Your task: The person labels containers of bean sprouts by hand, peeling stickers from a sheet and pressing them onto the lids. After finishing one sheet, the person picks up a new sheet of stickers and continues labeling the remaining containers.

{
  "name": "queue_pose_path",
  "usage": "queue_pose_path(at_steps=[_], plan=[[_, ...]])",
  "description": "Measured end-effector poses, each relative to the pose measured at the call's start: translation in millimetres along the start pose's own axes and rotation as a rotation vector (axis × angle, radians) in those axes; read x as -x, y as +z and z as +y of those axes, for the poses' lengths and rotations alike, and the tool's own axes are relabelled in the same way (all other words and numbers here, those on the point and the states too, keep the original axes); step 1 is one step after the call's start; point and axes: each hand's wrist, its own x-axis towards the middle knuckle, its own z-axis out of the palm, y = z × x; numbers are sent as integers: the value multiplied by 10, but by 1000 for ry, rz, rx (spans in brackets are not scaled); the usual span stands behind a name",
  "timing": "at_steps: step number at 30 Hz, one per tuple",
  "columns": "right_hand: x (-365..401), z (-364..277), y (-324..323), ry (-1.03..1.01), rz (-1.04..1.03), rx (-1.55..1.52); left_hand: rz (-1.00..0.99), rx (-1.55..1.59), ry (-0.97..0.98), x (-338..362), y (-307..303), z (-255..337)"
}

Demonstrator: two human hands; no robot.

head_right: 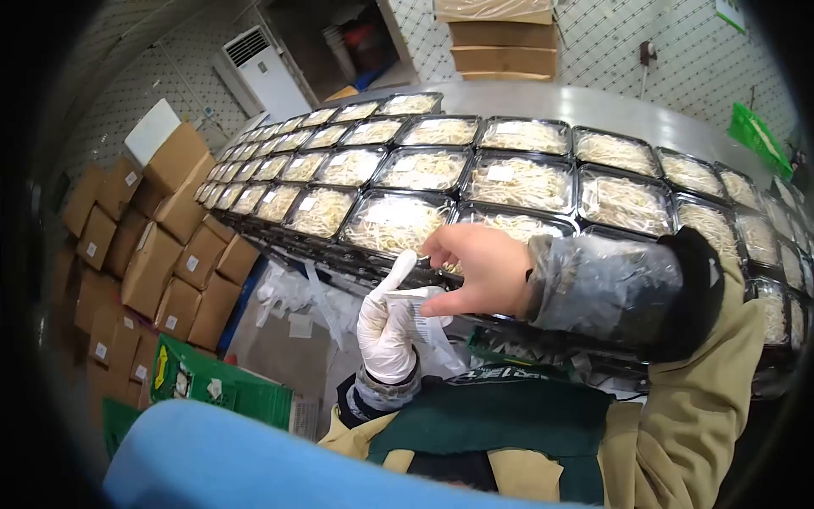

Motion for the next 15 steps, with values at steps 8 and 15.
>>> queue_pose_path(at_steps=[8,15], plan=[[140,1,-45,136,245,-208,26,-66,-200,-142,-55,-180],[270,1473,-1721,808,507,470,-485,-148,-469,-299,-278,-327]])
